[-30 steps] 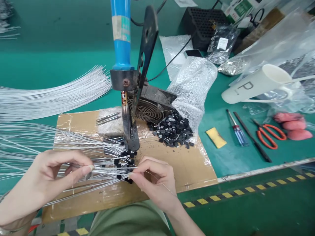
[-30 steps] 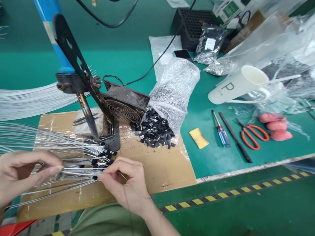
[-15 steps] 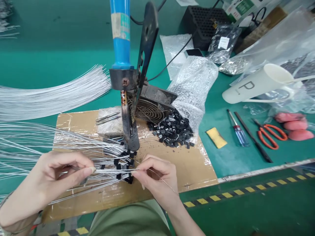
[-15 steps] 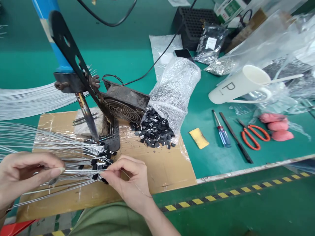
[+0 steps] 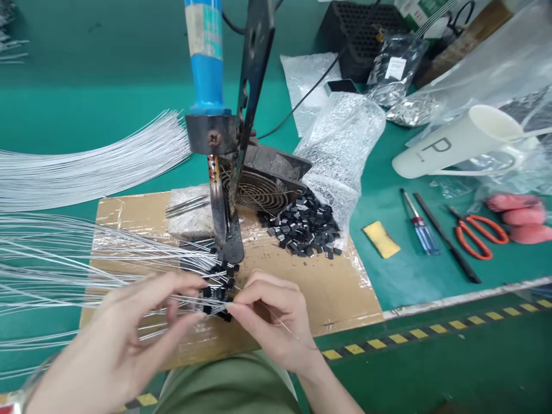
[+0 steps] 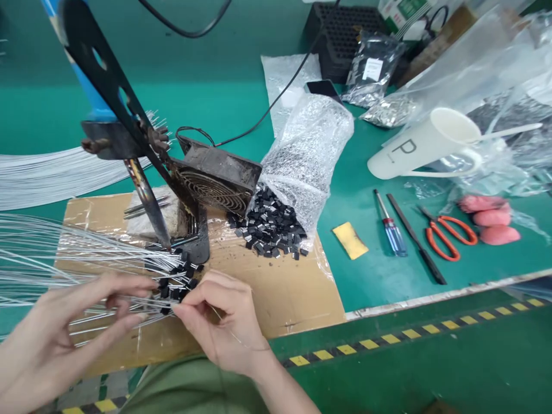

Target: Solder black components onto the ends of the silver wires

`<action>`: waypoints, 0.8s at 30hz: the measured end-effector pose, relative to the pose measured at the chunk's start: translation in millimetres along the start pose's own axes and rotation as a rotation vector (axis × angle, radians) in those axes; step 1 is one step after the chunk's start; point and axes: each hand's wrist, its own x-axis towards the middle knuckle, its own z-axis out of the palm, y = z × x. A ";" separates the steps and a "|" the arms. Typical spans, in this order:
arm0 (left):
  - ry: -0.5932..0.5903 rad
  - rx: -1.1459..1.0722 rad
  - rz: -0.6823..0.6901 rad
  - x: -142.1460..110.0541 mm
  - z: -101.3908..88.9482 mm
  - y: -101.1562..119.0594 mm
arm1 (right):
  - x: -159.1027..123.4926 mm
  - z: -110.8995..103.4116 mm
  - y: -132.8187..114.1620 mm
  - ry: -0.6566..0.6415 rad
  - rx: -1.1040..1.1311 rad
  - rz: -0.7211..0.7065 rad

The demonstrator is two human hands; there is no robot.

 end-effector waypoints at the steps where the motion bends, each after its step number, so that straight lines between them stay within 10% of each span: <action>1: -0.067 -0.003 0.045 -0.4 5.7 5.4 | 0.0 0.3 0.6 -0.007 -0.015 -0.007; 7: -0.194 -0.130 0.003 8.9 30.9 16.8 | -4.8 1.2 8.9 0.004 0.029 0.099; 17: -0.063 -0.316 -0.274 13.4 31.4 9.1 | -10.1 3.6 12.1 0.352 0.472 0.307; 24: -0.049 -0.340 -0.301 12.3 29.8 9.9 | -2.5 14.1 8.3 0.240 0.280 0.293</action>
